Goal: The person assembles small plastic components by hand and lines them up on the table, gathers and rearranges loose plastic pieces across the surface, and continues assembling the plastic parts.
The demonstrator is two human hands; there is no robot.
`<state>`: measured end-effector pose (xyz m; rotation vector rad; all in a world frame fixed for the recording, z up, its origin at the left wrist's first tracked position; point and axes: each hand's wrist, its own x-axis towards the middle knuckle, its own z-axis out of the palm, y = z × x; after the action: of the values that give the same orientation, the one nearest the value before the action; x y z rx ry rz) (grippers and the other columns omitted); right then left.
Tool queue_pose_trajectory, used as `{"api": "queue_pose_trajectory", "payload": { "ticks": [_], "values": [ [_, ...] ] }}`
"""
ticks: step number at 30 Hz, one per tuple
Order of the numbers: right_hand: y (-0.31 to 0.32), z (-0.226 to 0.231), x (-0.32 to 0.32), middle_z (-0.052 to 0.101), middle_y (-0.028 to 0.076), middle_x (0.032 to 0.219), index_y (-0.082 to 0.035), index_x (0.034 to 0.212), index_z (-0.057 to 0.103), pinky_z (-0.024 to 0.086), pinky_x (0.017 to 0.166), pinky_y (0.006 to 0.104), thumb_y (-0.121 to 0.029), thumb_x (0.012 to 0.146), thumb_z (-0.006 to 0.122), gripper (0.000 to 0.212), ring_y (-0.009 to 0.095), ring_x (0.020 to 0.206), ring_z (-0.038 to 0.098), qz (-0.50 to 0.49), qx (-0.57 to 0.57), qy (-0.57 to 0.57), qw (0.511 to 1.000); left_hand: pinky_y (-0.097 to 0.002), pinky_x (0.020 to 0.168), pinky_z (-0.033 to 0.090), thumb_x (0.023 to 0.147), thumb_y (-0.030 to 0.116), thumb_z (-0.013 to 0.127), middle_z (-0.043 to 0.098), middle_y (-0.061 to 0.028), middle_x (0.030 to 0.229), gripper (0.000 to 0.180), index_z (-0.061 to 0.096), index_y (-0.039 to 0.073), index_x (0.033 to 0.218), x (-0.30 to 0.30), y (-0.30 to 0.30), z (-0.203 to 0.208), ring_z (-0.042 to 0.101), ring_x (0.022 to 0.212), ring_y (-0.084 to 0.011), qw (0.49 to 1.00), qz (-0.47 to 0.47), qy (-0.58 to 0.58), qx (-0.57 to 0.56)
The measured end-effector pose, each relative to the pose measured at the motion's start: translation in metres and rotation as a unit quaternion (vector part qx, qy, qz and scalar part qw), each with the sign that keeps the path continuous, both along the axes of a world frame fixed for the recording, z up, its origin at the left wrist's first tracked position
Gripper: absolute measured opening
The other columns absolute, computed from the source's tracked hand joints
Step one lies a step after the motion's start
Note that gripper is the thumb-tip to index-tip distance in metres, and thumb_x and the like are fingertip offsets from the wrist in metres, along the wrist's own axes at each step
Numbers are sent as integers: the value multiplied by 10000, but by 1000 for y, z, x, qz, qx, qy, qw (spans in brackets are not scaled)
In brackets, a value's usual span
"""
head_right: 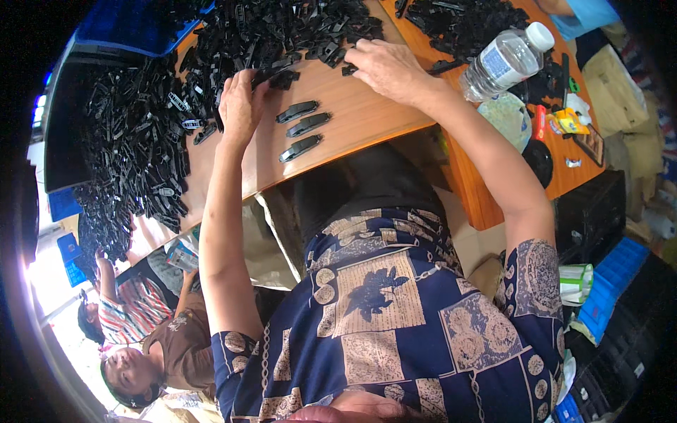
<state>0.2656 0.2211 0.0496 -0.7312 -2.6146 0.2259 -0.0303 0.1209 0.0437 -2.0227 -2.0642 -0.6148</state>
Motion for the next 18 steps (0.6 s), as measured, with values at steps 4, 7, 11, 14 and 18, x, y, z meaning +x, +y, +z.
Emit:
{"api": "queue_pose_trajectory", "payload": {
  "ticks": [4,7,11,14,18],
  "values": [
    [5,-21,-11,567,112,1008,-60,1081,568,529,827,441,-123,924,636,183,323,990,612,3,83,-42,996,-446,884,503,878,154,683,674,-142,1046,312,616,82,1174,19,-28,3,618,1016,-343,992,-29,-116,-33],
    [2,-23,-12,568,125,1024,-60,1101,553,526,835,450,-105,939,611,179,333,1009,610,-3,94,-40,995,-451,889,508,898,131,663,666,-157,1048,331,585,89,1216,33,-33,3,625,1014,-358,988,-55,-128,-70],
    [-16,-5,-13,623,148,1111,-64,1174,539,504,878,466,-130,966,593,224,351,1032,614,-29,-94,-4,995,-451,887,507,927,153,644,664,-162,1041,319,576,84,1232,33,-33,-5,628,1038,-368,980,-59,-177,-69],
    [-14,-9,-12,652,150,1188,-64,1210,534,489,901,471,-192,993,570,255,368,1054,623,27,-177,20,984,-450,887,507,943,164,630,658,-156,1054,272,617,70,1198,30,-29,-11,630,1052,-370,971,-124,-189,-72],
    [-13,-12,-18,694,187,1106,-87,1172,584,498,863,499,-218,978,598,235,406,1040,641,25,-239,39,970,-440,870,500,962,130,602,642,-149,1053,264,646,66,1214,31,-25,-2,628,1001,-361,963,-131,-178,-156]
  ]
}}
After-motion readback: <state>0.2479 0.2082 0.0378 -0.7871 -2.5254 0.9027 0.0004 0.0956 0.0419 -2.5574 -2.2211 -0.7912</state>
